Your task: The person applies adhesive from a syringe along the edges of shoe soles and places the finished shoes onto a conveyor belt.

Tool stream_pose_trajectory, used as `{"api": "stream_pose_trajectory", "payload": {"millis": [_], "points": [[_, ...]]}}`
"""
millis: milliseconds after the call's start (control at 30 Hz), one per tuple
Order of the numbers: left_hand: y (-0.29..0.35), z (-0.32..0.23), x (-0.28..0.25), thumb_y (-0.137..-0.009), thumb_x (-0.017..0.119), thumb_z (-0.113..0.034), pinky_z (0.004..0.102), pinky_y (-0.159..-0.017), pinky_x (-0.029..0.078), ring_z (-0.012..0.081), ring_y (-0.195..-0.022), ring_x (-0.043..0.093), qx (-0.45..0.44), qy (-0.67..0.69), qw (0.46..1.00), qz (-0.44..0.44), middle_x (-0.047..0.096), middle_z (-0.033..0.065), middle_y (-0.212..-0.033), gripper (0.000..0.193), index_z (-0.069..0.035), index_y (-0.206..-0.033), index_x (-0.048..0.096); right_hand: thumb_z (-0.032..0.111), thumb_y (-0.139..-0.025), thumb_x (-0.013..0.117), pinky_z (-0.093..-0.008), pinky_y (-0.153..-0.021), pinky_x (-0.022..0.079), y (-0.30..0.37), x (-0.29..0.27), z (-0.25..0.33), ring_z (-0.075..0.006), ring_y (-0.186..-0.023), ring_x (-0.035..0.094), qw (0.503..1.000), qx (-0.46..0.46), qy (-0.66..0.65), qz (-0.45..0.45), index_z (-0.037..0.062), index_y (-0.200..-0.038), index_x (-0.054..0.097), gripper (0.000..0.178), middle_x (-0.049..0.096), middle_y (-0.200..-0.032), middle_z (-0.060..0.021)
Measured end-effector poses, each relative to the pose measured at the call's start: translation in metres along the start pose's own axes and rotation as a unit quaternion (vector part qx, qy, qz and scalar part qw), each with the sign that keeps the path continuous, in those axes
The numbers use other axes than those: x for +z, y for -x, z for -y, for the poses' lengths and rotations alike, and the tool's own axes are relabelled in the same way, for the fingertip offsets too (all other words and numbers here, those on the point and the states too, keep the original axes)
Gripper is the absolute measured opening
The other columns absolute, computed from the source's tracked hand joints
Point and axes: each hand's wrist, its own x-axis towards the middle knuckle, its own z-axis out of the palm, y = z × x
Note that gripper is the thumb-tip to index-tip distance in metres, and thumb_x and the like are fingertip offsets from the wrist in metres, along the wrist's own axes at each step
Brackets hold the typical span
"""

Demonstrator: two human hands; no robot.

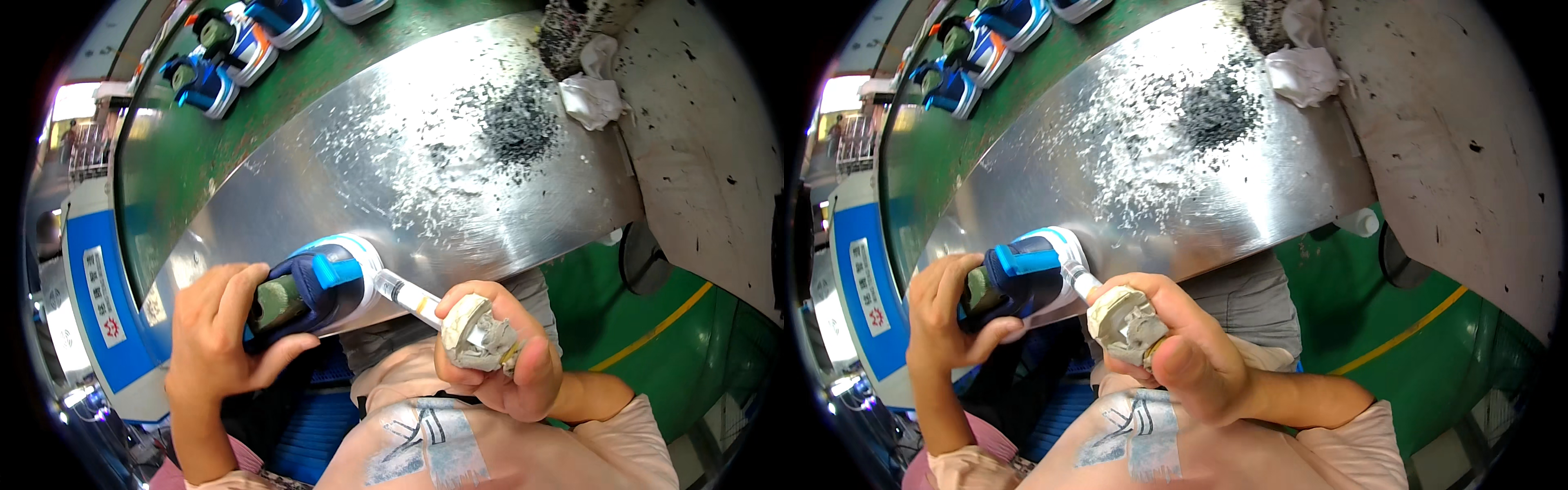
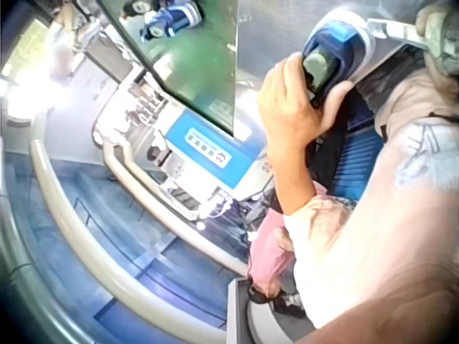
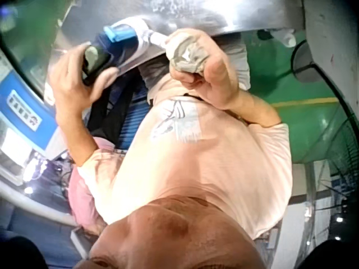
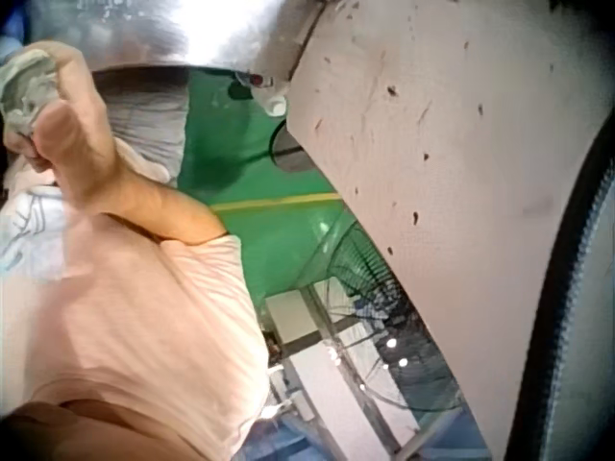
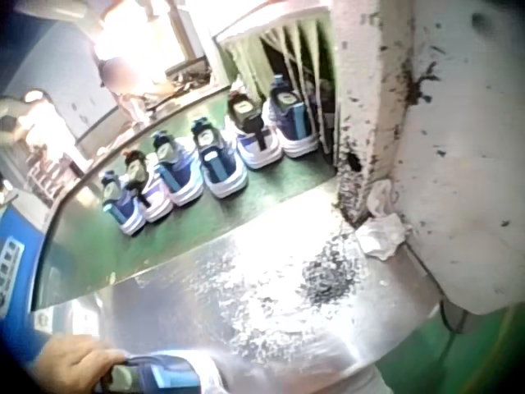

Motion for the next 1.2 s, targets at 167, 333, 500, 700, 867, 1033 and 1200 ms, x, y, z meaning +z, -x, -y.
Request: {"api": "stream_pose_trajectory", "payload": {"millis": [167,333,500,700,867,1033,1200], "points": [[-0.007,-0.038,0.000,-0.066,0.081,-0.032,0.0351,-0.054,0.046,0.0306,-0.059,0.059,-0.150,0.065,0.986,-0.025,0.059,0.0154,-0.072,0.054,0.003,-0.099,0.057,0.065,-0.087,0.047,-0.0195,-0.062,0.035,0.007,0.007,0.001,-0.0046,-0.072,0.039,0.999,-0.044,0.023,-0.018,-0.0044,-0.134,0.029,0.085,0.048,-0.092,-0.0053],[-0.012,-0.054,0.010,-0.072,0.077,-0.025,0.0366,-0.052,0.046,0.0332,-0.058,0.060,-0.192,0.075,0.975,-0.086,0.060,0.0173,-0.072,0.061,0.010,-0.114,0.052,0.069,-0.084,0.045,-0.0220,-0.057,0.033,0.006,0.025,0.001,-0.0083,-0.062,0.040,0.991,-0.071,0.092,-0.068,-0.0059,-0.127,0.029,0.088,0.045,-0.072,-0.0055],[-0.017,-0.067,0.009,-0.079,0.070,-0.024,0.0412,-0.052,0.045,0.0387,-0.059,0.062,-0.253,0.062,0.962,-0.082,0.061,0.0226,-0.069,0.059,0.016,-0.116,0.049,0.069,-0.082,0.050,-0.0222,-0.058,0.034,0.009,0.040,-0.008,-0.0087,-0.066,0.043,0.986,-0.084,0.108,-0.095,-0.0056,-0.128,0.030,0.090,0.048,-0.077,-0.0056],[-0.022,-0.069,0.010,-0.081,0.068,-0.026,0.0423,-0.053,0.045,0.0395,-0.058,0.061,-0.254,0.034,0.962,-0.095,0.060,0.0241,-0.066,0.056,0.018,-0.110,0.051,0.059,-0.086,0.052,-0.0221,-0.069,0.038,0.016,0.046,-0.019,-0.0075,-0.081,0.045,0.981,-0.115,0.142,-0.064,-0.0038,-0.132,0.029,0.082,0.050,-0.098,-0.0059],[-0.019,-0.061,0.006,-0.082,0.066,-0.030,0.0422,-0.053,0.045,0.0393,-0.057,0.061,-0.274,0.078,0.954,-0.095,0.058,0.0240,-0.062,0.057,0.019,-0.107,0.053,0.051,-0.092,0.050,-0.0215,-0.074,0.041,0.025,0.055,-0.032,-0.0070,-0.085,0.046,0.973,-0.131,0.187,-0.023,-0.0017,-0.135,0.030,0.071,0.050,-0.107,-0.0045],[-0.006,-0.062,0.014,-0.083,0.064,-0.017,0.0401,-0.070,0.048,0.0395,-0.080,0.063,-0.272,0.186,0.930,-0.163,0.062,0.0252,-0.089,0.047,0.002,-0.125,0.054,0.063,-0.094,0.032,-0.0210,-0.051,0.033,0.017,0.042,-0.027,-0.0062,-0.059,0.037,0.977,-0.145,0.126,-0.090,0.0049,-0.124,0.043,0.067,0.048,-0.075,0.0009],[0.022,-0.039,0.019,-0.068,0.072,-0.013,0.0561,-0.105,0.030,0.0448,-0.133,0.032,-0.008,0.136,0.982,-0.128,0.040,0.0235,-0.139,0.051,-0.008,-0.117,0.061,0.061,-0.095,0.030,-0.0221,-0.043,0.020,-0.035,0.003,0.005,-0.0088,-0.051,0.022,0.973,0.008,-0.195,-0.123,0.0107,-0.116,0.052,0.059,0.029,-0.062,0.0041]]}}
